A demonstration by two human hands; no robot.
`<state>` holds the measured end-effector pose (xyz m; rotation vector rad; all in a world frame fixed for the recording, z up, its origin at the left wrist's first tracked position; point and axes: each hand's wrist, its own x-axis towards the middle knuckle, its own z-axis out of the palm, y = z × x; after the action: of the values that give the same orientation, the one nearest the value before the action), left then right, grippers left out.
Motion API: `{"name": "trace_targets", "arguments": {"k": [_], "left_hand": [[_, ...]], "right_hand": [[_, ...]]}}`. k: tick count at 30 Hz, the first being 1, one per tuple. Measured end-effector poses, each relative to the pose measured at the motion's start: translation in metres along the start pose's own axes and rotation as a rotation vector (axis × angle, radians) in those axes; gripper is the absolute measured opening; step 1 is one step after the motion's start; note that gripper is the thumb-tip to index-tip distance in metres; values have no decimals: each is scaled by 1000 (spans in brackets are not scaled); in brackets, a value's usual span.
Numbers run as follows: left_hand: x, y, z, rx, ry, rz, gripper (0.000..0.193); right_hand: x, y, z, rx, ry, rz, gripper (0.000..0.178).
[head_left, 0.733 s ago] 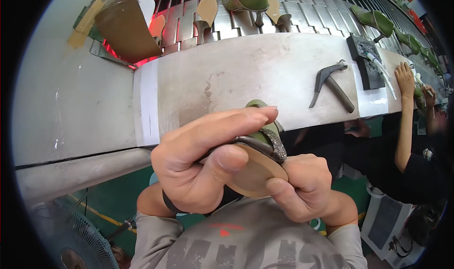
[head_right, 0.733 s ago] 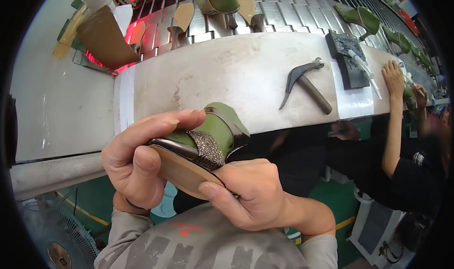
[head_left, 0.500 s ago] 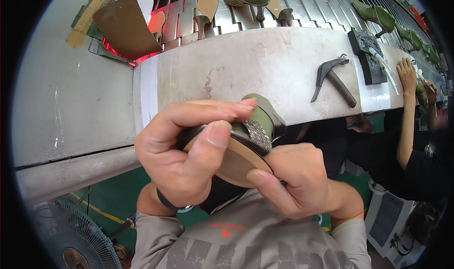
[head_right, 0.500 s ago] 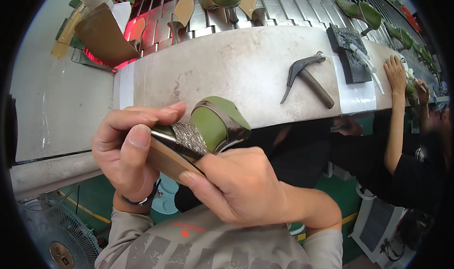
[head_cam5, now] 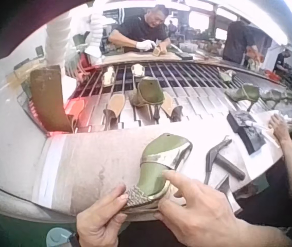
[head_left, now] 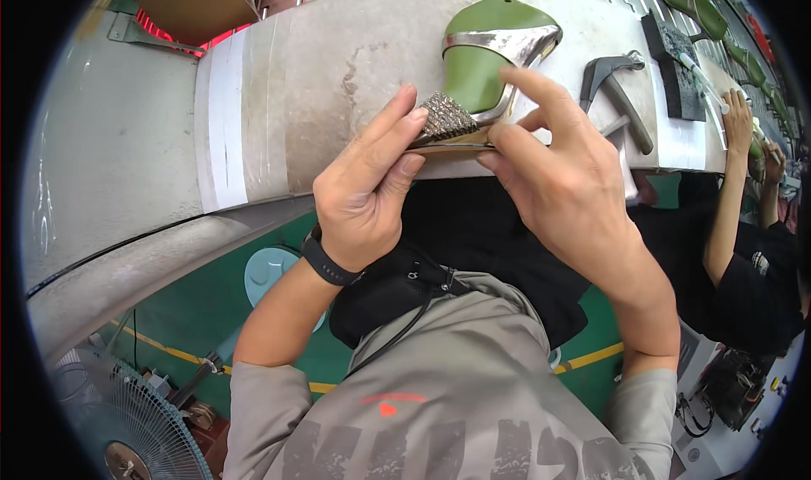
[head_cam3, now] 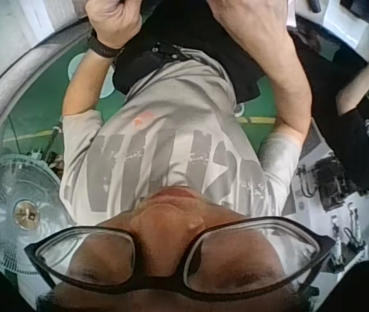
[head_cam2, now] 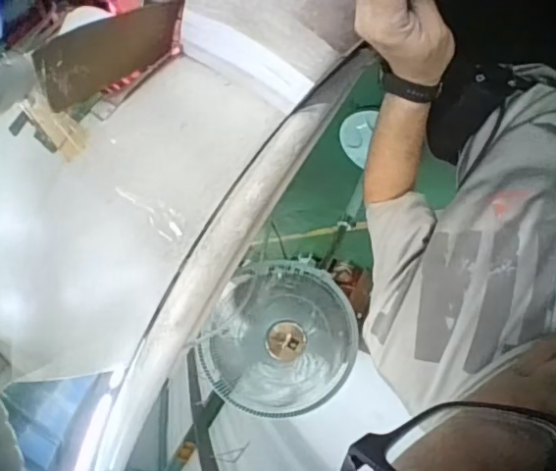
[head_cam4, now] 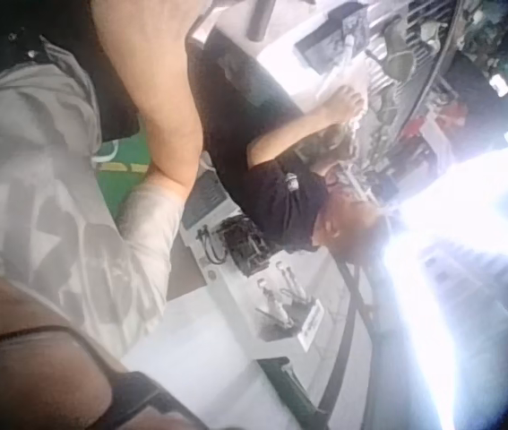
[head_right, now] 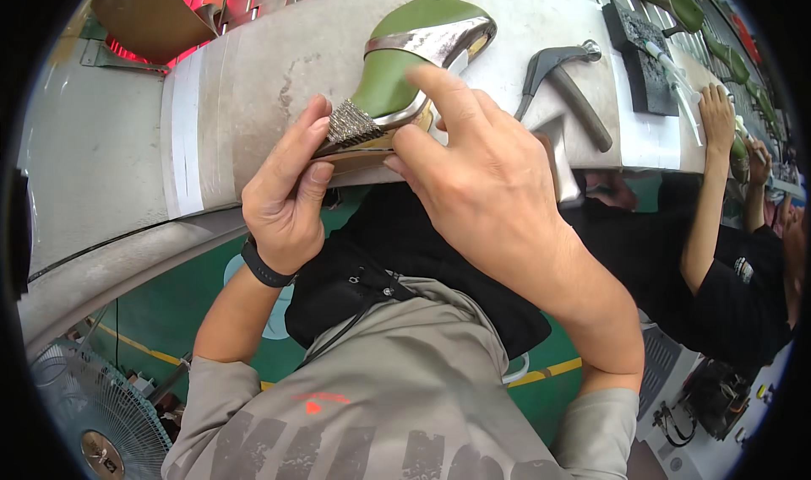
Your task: The person attaches and presses soles onto high-heeled shoes mounted on shoe lasts by hand, taps the edges with a hammer, and places the assembled shoes onto a conveyor.
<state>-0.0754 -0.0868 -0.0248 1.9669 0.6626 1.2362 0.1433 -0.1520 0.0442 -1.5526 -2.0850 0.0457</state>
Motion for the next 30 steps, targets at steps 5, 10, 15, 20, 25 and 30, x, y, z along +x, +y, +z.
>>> {"name": "trace_targets", "arguments": {"k": [5,10,15,20,25,30], "left_hand": [[-2,-4,-1,168,12,125,37],[7,-5,0,228,23,201,33],[14,-4,1,76,51,94,30],[32,11,-2,-44,-92,-66,28],[44,18,-3,-184,-219,-257,27],[54,23,2,-181,-244,-357,19]], "right_hand": [[-1,1,4,16,8,-40,21],[2,2,2,35,7,-24,22],[4,7,3,49,22,-24,20],[4,22,-9,119,-11,-26,18],[5,31,-15,118,-91,-63,20],[5,35,-13,104,-115,-48,23]]}}
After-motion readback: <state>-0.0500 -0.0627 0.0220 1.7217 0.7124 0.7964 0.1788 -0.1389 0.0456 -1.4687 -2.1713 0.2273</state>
